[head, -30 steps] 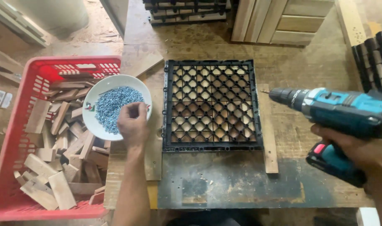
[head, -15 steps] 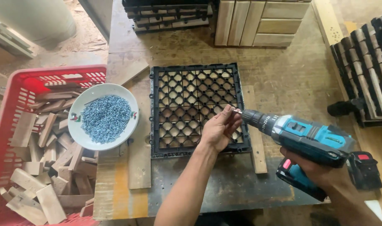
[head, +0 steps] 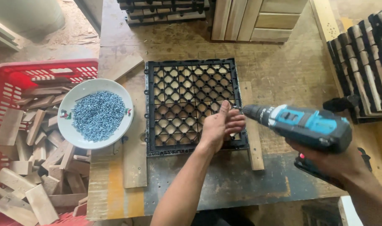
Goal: Assembling wooden deck tiles by fastening wooden slats to a plastic base using screws and a power drill.
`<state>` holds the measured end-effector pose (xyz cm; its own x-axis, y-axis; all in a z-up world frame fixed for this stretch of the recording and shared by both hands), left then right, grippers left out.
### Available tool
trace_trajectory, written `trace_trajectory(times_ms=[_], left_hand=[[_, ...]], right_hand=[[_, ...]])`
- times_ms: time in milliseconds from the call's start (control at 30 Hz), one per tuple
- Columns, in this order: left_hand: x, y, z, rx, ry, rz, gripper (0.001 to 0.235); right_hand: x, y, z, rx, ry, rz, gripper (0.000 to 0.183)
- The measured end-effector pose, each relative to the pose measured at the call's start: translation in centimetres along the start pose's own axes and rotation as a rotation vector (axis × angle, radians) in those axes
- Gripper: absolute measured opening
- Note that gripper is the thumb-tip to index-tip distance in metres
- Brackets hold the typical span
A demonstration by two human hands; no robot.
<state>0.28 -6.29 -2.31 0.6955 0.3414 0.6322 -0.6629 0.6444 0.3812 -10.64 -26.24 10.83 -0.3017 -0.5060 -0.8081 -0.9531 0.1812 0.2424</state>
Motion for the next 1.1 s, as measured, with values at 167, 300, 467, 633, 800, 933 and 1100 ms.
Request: trace_trajectory(times_ms=[167,300,467,633,800,933,1100], left_hand=[[-1.7,-0.6,-3.4,0.395,-1.625,0.475,0.102],[-3.6,-2.0,-3.9,0.46,-2.028,0.252,0.149],[-3.4,-1.8,-3.9,0.451,-2.019,0.239,0.145],[-2.6,-0.9,-3.6,0.487,-2.053,0.241,0.147],[6.1,5.7,-3.7,0.282,-1.22,0.74,0.047],[11.7,10.3,-16.3,0.807,-1.457,0.72,0.036],[15.4,14.9,-23.4,0.945,-1.408,-0.135,0.059]], right_hand=[[-0.5,-3.5,-0.9,-0.004,0.205,0.334,0.053],[-1.9,-4.5,0.1,-0.047,0.141,0.453,0.046],[-3.7,-6.6,0.9,-0.146,0.34,0.563,0.042],[-7.0,-8.8,2.2,-0.333,0.46,0.713,0.052],[-6.7,-11.6,1.5,-0.364,0.6,0.701,0.044],[-6.4,-13.6,2.0,-0.412,0.692,0.675,0.039],[-6.2,-13.5,1.6,-0.436,0.826,0.623,0.03]])
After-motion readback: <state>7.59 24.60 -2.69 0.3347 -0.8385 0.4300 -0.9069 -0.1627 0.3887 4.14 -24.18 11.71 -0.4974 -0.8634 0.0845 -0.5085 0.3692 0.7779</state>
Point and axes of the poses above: each hand's wrist, its own y-axis away from the middle knuckle, its own z-axis out of the palm, x = y × z, the point moved 6 cm from there along -y, towards the middle knuckle, and after that the axes turned 14 degrees about -x, right-handed, at the moved point
